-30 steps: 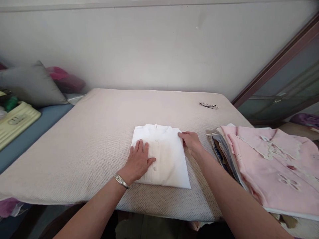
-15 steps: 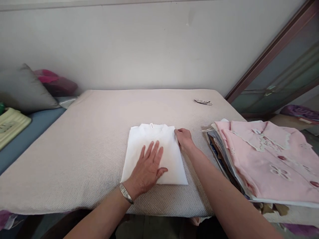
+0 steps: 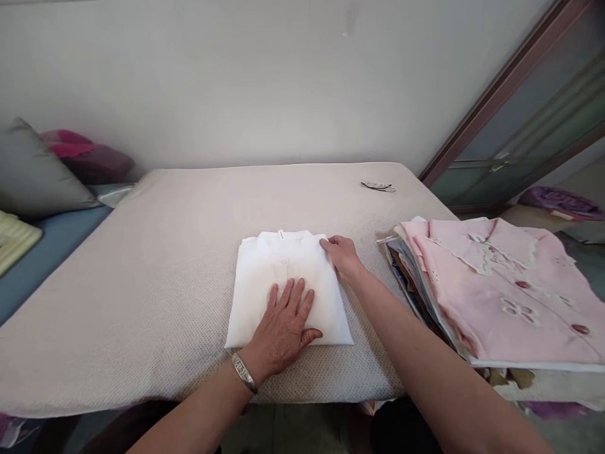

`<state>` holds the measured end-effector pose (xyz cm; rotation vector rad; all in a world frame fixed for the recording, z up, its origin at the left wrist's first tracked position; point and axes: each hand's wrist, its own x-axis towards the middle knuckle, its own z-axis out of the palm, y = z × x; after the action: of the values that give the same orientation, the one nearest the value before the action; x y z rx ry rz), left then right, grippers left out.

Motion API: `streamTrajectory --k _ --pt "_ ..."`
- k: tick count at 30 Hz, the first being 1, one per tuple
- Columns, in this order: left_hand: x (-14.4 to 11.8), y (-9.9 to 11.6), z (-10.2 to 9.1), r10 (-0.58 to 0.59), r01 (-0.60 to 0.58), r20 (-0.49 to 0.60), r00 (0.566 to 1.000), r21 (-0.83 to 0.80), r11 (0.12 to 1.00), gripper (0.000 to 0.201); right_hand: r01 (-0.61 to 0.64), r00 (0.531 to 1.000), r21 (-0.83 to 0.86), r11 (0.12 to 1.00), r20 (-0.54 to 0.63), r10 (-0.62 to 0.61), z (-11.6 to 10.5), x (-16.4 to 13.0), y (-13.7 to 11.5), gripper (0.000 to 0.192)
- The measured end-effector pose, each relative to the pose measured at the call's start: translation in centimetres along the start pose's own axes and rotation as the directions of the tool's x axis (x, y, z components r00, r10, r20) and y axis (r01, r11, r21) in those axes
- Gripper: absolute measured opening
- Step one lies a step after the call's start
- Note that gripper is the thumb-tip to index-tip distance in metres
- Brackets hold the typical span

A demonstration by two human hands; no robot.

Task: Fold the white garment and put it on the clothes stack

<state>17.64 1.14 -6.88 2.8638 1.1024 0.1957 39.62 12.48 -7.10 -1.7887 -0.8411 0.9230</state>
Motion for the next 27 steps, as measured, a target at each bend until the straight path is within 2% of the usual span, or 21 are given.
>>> streamTrajectory --k 5,11,13,15,17,20,23,25,27 --pt "0.1 0.0 0.2 0.005 -0.005 0.008 1.000 0.015 1.000 0.077 0.015 0.999 -0.074 0.997 0.031 -0.012 -0.2 0.3 0.0 0.023" --pt "0.1 0.0 0.3 0.003 -0.004 0.009 1.000 0.022 1.000 0.075 0.125 0.990 -0.339 0.933 -0.019 -0.140 -0.8 0.0 0.3 0.014" --pt "0.1 0.0 0.3 0.003 -0.003 0.014 1.000 0.023 1.000 0.074 0.170 0.977 -0.510 0.843 -0.021 -0.210 -1.3 -0.3 0.2 0.018" --pt "0.1 0.0 0.3 0.001 -0.002 0.019 1.000 0.023 1.000 0.074 0.216 0.957 -0.708 0.673 0.017 -0.289 -1.9 -0.9 -0.2 0.026" --pt "0.1 0.0 0.3 0.000 0.000 0.022 1.000 0.022 1.000 0.074 0.255 0.932 -0.821 0.511 0.068 -0.355 -2.4 -1.9 -0.8 0.031" --pt "0.0 0.0 0.4 0.000 0.000 0.016 1.000 0.019 1.000 0.074 0.364 0.880 -0.815 0.451 0.142 -0.454 -2.5 -4.1 -1.1 0.046" --pt "0.0 0.0 0.6 0.001 -0.001 -0.003 1.000 0.013 1.000 0.075 0.512 0.817 -0.766 0.389 0.293 -0.497 -1.3 -5.7 0.4 0.069" --pt "0.0 0.0 0.7 -0.002 0.002 -0.014 1.000 0.011 1.000 0.075 0.547 0.811 -0.753 0.365 0.368 -0.455 -0.3 -5.9 1.9 0.080" --pt "0.0 0.0 0.8 -0.003 0.003 -0.021 1.000 0.009 1.000 0.074 0.541 0.822 -0.760 0.360 0.388 -0.417 0.4 -5.5 3.2 0.085"
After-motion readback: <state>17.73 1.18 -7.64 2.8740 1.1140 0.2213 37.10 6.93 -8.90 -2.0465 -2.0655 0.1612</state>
